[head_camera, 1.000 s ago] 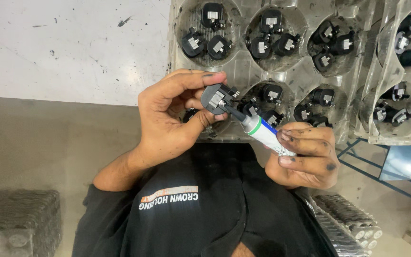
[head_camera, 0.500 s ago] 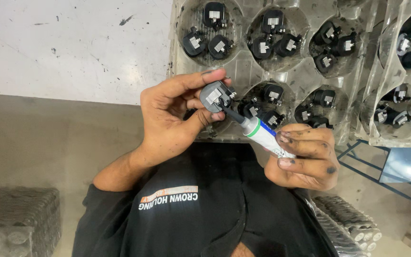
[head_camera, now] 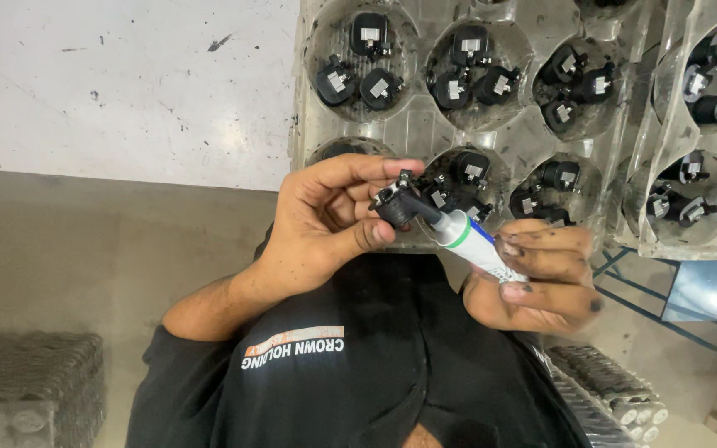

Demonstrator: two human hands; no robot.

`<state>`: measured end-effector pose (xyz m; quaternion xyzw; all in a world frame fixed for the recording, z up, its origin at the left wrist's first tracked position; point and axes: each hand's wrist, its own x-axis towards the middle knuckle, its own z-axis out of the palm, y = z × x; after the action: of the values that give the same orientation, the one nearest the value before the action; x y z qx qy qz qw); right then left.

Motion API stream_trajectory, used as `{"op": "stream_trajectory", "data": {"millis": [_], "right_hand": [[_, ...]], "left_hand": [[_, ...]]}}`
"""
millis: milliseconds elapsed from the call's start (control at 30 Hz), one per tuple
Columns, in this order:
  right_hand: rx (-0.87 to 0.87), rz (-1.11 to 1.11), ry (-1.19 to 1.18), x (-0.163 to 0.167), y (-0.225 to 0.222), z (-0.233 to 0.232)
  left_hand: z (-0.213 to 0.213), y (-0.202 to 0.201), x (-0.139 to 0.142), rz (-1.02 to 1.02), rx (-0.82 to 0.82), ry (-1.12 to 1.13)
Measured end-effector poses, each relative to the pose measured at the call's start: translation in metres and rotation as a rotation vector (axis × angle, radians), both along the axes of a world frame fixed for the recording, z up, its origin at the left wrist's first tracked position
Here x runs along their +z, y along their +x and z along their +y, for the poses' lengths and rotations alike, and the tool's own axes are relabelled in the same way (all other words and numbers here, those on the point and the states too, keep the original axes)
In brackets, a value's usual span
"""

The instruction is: The person sits on the floor with trays of black electrical plug components in front of them. They pick up a plug component with one hand, hold an adhesive tube in the other, and squeeze adhesive onto each component, placing it back in the tray and repeating. They occasionally wipe the tube with a blue cloth.

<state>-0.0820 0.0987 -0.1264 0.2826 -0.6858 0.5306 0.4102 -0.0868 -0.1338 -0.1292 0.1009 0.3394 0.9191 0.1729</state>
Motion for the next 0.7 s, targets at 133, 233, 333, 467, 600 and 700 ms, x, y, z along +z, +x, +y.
{"op": "stream_trajectory", "data": {"millis": [133, 233, 333, 467, 600, 700], "right_hand": [[0.056, -0.066, 0.112, 0.002, 0.001, 0.015], [0.002, -0.039, -0.024, -0.008, 0.003, 0.009], [0.052, -0.077, 0.013, -0.009, 0.005, 0.013], [0.092, -0.117, 0.052, -0.002, 0.003, 0.02], [0.073, -0.127, -0.01, 0.001, 0.003, 0.011], [-0.047, -0.221, -0.05, 0.004, 0.01, 0.002]], "left_hand": [[0.002, 0.0, 0.002, -0.023, -0.017, 0.037], [0.003, -0.001, -0.001, -0.024, -0.009, 0.027], [0.003, -0.001, -0.004, -0.02, -0.012, 0.032], [0.0, -0.004, -0.001, -0.008, -0.027, 0.029], [-0.002, -0.006, -0.001, -0.024, -0.043, 0.016], [0.0, -0.004, -0.01, -0.056, -0.042, 0.049]]}}
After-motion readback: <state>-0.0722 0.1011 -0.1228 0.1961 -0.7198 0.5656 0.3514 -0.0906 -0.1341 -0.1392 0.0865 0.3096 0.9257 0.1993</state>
